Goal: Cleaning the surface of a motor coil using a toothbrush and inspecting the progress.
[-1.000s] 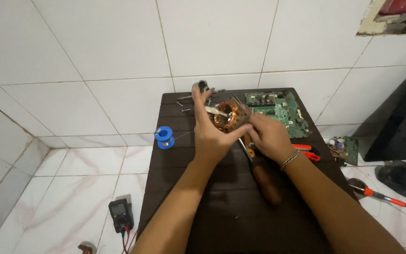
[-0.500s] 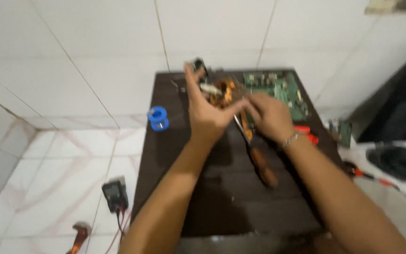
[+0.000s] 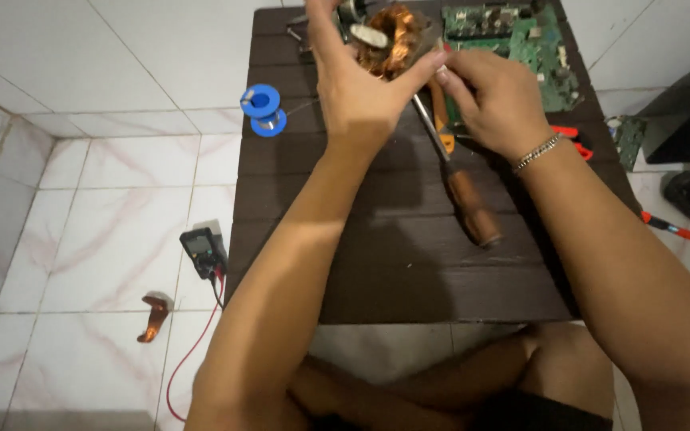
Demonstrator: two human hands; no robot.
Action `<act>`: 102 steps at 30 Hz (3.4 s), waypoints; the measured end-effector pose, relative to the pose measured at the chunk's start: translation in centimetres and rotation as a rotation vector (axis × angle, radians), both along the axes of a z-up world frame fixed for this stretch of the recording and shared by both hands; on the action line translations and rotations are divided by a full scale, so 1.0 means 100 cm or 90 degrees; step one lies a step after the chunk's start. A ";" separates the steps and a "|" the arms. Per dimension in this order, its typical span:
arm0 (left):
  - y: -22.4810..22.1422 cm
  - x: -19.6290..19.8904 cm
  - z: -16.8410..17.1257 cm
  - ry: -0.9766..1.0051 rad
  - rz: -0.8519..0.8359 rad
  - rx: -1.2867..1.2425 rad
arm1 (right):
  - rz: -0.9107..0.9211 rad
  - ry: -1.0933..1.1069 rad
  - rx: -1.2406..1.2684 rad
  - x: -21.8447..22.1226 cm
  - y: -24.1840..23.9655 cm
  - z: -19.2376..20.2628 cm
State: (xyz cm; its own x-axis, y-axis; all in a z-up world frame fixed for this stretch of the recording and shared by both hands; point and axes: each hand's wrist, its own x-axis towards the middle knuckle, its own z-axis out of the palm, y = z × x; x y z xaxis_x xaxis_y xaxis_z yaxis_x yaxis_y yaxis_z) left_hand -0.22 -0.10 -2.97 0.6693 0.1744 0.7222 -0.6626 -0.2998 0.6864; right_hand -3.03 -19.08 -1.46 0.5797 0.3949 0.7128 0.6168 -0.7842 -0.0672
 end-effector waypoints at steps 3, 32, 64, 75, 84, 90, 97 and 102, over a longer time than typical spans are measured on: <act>0.000 0.003 -0.004 0.021 0.001 0.037 | -0.017 0.009 -0.010 0.000 -0.001 0.000; 0.004 0.005 -0.002 0.111 0.037 0.053 | -0.088 -0.014 -0.090 0.007 -0.014 -0.010; 0.009 -0.006 0.031 0.164 -0.017 -0.003 | -0.184 0.180 -0.051 0.006 -0.003 0.007; -0.002 -0.013 0.039 0.100 -0.047 0.015 | -0.189 0.158 -0.066 0.015 0.003 -0.004; -0.001 -0.022 0.042 0.091 -0.015 0.056 | -0.228 0.113 -0.062 0.018 0.002 -0.011; -0.006 -0.014 0.031 -0.005 -0.018 0.043 | -0.207 0.122 -0.043 0.014 -0.004 -0.003; -0.005 -0.017 0.031 -0.015 -0.017 0.070 | -0.222 0.109 -0.089 0.014 -0.003 -0.003; -0.003 -0.022 0.042 0.060 0.009 0.048 | -0.213 0.112 -0.065 0.011 -0.007 0.004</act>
